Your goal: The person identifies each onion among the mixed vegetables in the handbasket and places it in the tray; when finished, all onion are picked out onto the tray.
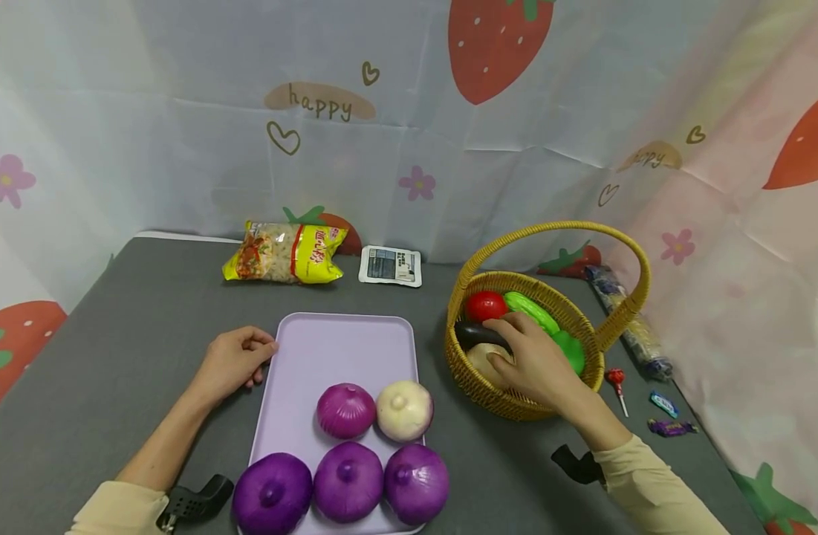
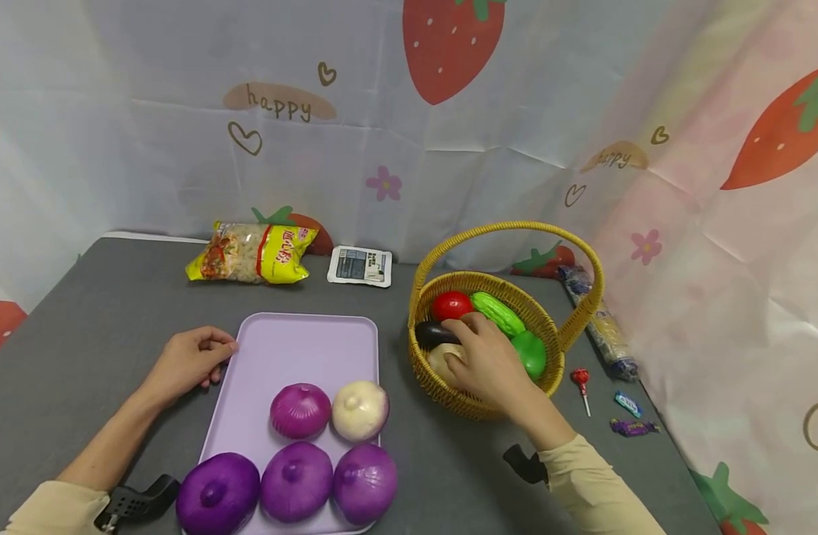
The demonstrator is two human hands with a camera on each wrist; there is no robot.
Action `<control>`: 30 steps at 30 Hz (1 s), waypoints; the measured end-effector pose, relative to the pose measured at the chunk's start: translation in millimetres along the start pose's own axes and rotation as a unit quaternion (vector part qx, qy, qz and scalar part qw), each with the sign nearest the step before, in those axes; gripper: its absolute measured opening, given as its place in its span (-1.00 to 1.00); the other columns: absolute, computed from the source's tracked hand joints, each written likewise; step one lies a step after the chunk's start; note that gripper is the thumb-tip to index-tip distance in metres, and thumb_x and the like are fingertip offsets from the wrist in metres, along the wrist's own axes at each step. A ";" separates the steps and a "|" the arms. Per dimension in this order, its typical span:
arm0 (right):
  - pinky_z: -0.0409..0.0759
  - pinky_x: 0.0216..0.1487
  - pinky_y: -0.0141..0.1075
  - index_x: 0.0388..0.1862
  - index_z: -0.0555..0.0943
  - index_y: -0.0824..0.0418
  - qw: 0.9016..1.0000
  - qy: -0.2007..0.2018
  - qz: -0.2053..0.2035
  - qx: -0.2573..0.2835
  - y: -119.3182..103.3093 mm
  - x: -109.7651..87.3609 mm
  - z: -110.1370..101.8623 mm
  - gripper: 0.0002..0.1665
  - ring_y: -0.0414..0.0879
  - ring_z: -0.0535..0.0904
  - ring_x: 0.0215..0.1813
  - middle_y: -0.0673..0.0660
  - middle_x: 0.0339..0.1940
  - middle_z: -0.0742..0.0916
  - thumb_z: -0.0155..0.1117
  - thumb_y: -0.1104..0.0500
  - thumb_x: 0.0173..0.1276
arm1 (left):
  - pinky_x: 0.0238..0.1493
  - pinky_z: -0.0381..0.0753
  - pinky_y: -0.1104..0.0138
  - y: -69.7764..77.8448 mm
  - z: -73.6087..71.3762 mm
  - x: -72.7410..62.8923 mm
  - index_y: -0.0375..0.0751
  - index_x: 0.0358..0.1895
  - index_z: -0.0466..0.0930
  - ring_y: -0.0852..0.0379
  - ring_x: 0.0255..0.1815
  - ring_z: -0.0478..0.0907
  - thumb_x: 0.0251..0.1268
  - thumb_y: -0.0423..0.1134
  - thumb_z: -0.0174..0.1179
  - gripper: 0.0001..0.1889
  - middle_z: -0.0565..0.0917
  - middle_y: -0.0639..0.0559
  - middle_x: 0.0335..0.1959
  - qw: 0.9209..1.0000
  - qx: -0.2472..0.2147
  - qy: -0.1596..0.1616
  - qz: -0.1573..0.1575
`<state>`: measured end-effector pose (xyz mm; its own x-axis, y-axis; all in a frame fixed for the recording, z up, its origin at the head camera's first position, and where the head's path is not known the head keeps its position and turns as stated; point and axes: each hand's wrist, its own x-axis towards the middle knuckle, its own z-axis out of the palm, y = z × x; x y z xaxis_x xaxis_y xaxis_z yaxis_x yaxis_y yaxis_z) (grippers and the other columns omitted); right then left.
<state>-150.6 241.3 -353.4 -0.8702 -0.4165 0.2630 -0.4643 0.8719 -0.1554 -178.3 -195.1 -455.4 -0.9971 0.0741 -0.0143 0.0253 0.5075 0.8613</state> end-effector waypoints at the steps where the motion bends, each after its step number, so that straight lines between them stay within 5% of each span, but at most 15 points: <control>1: 0.62 -0.09 -0.03 0.26 0.52 0.18 1.000 -0.014 0.011 0.002 3.5 -1.9 1.3 -0.45 0.11 0.57 0.04 0.26 0.12 0.60 0.33 0.13 0.30 | -0.65 0.56 0.32 -0.3 0.1 0.2 -0.35 -0.10 0.59 0.22 -0.72 0.49 0.40 -0.15 0.16 -0.72 0.58 0.00 -0.64 1.000 0.000 0.000 0.001; 7: 0.62 -0.03 0.08 0.39 0.42 0.10 0.994 -0.085 0.060 0.019 13.2 -7.9 6.7 -0.36 0.20 0.59 0.11 0.32 0.26 0.53 0.27 -0.03 0.38 | -0.66 0.56 0.32 -1.0 0.0 0.3 -0.36 -0.10 0.59 0.23 -0.72 0.48 0.40 -0.17 0.16 -0.73 0.58 0.00 -0.62 1.000 -0.003 0.001 0.002; 14: 0.58 -0.29 -0.14 0.34 0.48 0.09 0.984 -0.150 0.089 0.029 14.1 -6.0 13.0 -0.41 0.00 0.61 -0.15 0.29 0.15 0.59 0.19 -0.13 0.42 | -0.65 0.56 0.32 -1.3 -0.4 -0.5 -0.36 -0.09 0.59 0.22 -0.71 0.49 0.40 -0.16 0.16 -0.72 0.59 0.00 -0.60 1.000 -0.004 0.000 0.000; 30: 0.47 -0.37 -0.29 0.26 0.49 0.21 0.983 -0.154 0.098 0.024 12.6 -2.8 12.4 -0.38 -0.02 0.57 -0.21 0.29 0.00 0.66 0.33 -0.03 0.28 | -0.65 0.56 0.32 -0.4 0.0 -1.4 -0.35 -0.09 0.59 0.23 -0.71 0.49 0.40 -0.16 0.16 -0.73 0.58 -0.01 -0.61 1.000 0.001 0.001 0.000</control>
<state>-156.1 250.2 -367.9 -0.9486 -0.3072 -0.0762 -0.2844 0.9329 -0.2209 -177.0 -195.4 -455.7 -0.9973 0.0722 -0.0123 0.0262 0.5086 0.8606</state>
